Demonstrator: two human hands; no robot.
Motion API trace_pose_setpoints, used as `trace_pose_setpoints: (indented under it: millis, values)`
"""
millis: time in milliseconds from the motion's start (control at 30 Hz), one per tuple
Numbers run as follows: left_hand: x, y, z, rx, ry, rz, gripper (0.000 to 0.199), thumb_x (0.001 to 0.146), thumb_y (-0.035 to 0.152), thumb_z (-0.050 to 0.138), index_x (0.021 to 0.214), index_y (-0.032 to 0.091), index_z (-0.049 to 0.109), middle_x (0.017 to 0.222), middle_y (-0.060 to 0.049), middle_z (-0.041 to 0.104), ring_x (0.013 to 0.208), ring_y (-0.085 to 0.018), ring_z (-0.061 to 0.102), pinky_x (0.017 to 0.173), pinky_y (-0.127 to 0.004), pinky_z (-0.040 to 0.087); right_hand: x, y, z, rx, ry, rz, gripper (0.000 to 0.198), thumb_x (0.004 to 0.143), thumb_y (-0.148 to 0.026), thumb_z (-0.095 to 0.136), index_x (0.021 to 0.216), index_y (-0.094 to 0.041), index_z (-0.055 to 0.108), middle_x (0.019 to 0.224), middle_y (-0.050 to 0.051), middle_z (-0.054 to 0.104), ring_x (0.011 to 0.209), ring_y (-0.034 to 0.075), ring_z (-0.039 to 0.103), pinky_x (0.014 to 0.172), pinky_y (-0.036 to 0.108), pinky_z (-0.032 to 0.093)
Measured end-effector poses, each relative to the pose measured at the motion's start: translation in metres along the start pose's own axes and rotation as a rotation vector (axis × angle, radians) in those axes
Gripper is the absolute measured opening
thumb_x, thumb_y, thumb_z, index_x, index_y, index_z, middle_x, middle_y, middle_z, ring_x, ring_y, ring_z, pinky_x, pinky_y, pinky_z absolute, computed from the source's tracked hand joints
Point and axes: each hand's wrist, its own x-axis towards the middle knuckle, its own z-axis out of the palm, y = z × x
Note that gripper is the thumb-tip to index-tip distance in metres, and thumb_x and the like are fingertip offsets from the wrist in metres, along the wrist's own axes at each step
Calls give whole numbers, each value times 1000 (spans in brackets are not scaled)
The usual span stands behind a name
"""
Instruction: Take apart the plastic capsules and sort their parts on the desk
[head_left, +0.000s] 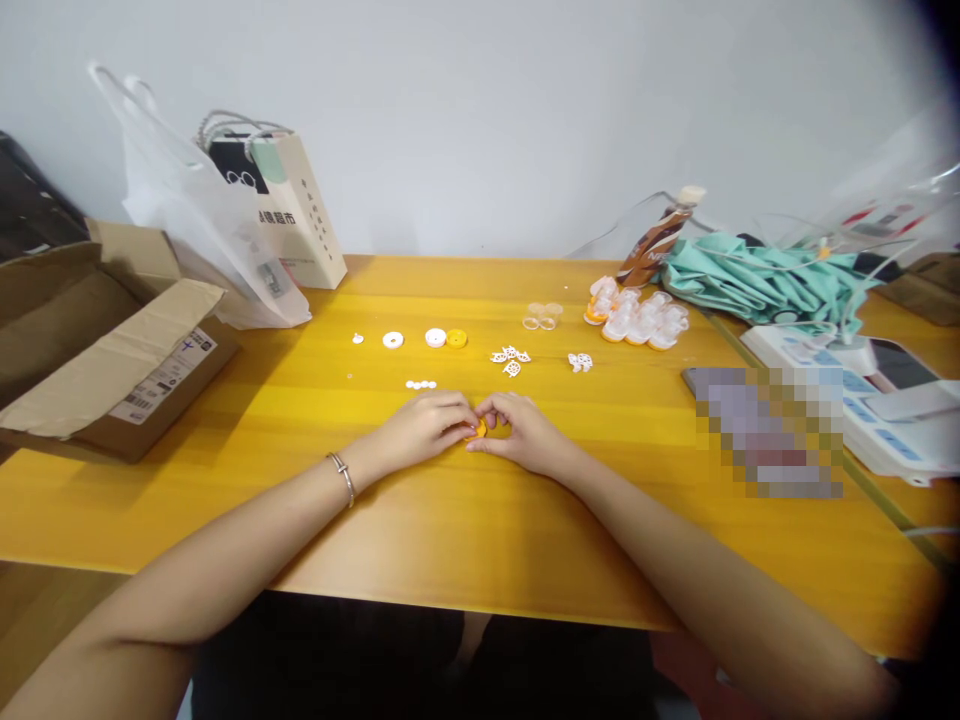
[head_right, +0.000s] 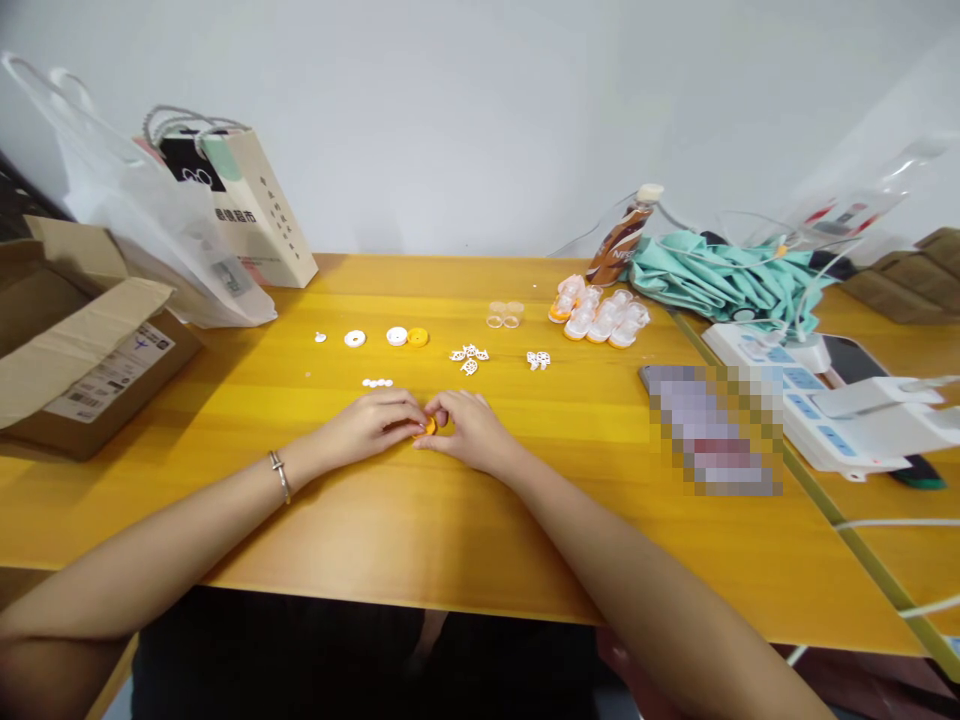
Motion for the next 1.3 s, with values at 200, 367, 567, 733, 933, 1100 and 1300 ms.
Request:
trace_pose_setpoints:
  millis: [200, 367, 567, 733, 933, 1100, 1300]
  values:
    - [-3, -3, -1, 347, 42, 100, 24, 91, 29, 43, 83, 16, 61, 79, -3, 62, 69, -13, 54, 69, -28, 39, 0, 0, 0, 17, 14, 1, 31, 68, -44, 69, 83, -20, 56, 73, -1, 56, 71, 14, 50, 69, 27, 35]
    - [-6, -8, 3, 445, 35, 165, 25, 93, 27, 39, 86, 16, 60, 80, -4, 62, 71, -13, 53, 72, -28, 37, 0, 3, 2, 28, 30, 4, 32, 67, -42, 70, 83, -20, 55, 74, -1, 57, 70, 14, 50, 68, 27, 36]
    - [-7, -9, 3, 455, 42, 173, 23, 93, 26, 39, 89, 17, 60, 82, -4, 62, 72, -13, 53, 73, -28, 36, -1, -1, -1, 7, 9, -18, 29, 68, -39, 68, 85, -20, 54, 76, 0, 57, 70, 13, 50, 67, 27, 37]
    - [-7, -7, 5, 457, 60, 172, 23, 93, 25, 38, 88, 17, 59, 81, -3, 62, 73, -13, 54, 74, -28, 37, -2, -4, -3, 6, 19, -25, 19, 73, -33, 63, 84, -20, 54, 75, -1, 56, 71, 13, 51, 69, 27, 38]
    - [-6, -5, 5, 524, 61, 216, 21, 93, 22, 38, 88, 15, 58, 79, -4, 62, 74, -13, 54, 74, -29, 37, -1, -3, -2, 20, 28, -16, 20, 72, -31, 64, 85, -19, 54, 74, -1, 57, 70, 13, 51, 68, 27, 39]
    - [-5, 2, -2, 586, 8, 260, 21, 93, 18, 37, 88, 14, 57, 80, -4, 63, 74, -14, 54, 72, -29, 36, -1, -1, -2, 16, 24, -4, 22, 71, -34, 65, 84, -19, 54, 73, 0, 58, 68, 13, 51, 67, 28, 39]
    - [-4, 5, -7, 614, -17, 305, 20, 93, 16, 37, 90, 13, 57, 82, -6, 64, 73, -14, 55, 67, -29, 35, 0, 2, -1, 35, 20, -7, 24, 70, -34, 66, 85, -19, 55, 74, 0, 58, 68, 13, 51, 66, 27, 40]
